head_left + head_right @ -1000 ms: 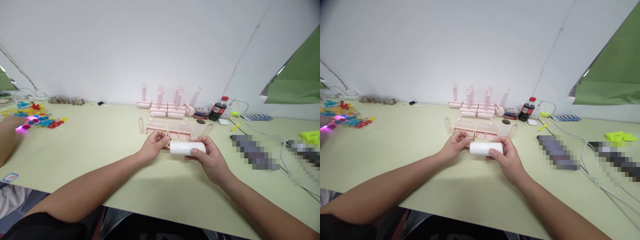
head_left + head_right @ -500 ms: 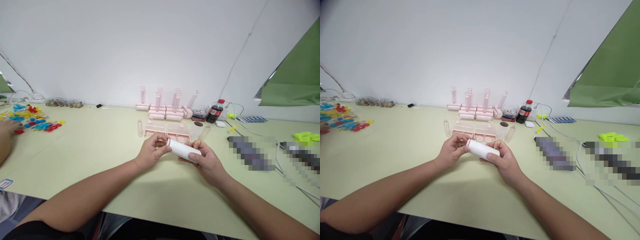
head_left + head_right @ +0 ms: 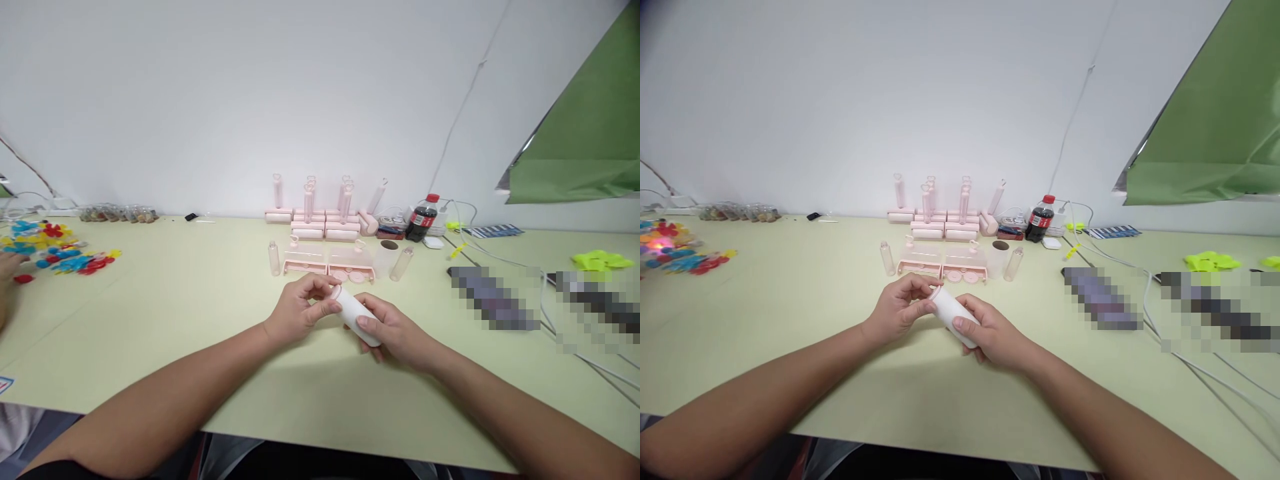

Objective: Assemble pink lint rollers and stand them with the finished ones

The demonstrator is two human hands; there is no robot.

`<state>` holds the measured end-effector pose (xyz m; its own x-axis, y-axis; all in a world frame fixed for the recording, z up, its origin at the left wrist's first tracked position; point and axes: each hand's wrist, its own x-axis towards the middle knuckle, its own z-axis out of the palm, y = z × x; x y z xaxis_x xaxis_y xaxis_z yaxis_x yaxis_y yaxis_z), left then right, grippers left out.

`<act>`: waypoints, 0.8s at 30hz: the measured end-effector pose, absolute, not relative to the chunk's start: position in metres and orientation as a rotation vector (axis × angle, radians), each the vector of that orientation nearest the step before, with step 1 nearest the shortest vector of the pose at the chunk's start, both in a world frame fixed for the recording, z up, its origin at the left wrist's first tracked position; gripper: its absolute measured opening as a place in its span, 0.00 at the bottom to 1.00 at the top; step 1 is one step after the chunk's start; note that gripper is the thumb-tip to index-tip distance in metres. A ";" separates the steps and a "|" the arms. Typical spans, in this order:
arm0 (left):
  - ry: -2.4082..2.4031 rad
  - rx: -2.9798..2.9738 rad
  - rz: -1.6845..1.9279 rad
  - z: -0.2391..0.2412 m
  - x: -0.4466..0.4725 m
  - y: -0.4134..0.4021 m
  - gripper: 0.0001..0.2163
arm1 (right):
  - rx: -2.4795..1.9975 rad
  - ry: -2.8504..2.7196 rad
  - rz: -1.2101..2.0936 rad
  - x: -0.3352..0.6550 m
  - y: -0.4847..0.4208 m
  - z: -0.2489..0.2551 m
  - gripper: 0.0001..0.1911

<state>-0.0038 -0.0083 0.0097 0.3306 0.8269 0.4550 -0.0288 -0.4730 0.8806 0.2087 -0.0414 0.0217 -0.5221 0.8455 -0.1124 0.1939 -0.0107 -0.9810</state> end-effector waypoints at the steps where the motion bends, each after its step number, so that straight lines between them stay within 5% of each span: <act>1: 0.717 1.741 1.240 0.009 -0.004 -0.008 0.14 | -1.081 -1.787 1.543 0.209 -0.042 0.022 0.22; 6: 0.680 1.851 1.250 0.007 -0.005 -0.008 0.16 | -1.057 -1.980 1.241 0.211 -0.042 0.024 0.20; 11: 0.751 1.983 1.504 0.005 -0.003 -0.009 0.37 | -1.054 -1.943 1.208 0.211 -0.041 0.022 0.21; 18: 0.594 2.220 1.270 0.012 -0.004 -0.010 0.19 | -1.054 -1.861 1.204 0.210 -0.038 0.016 0.22; 24: 1.099 2.178 1.780 0.022 -0.020 0.009 0.17 | -1.045 -1.610 1.395 0.207 -0.037 0.015 0.23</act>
<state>-0.0195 0.0089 0.0217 0.0436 0.5945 0.8029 0.4512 -0.7287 0.5151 0.2073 -0.0375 0.0153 -0.3849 0.9225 0.0270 0.1046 0.0727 -0.9919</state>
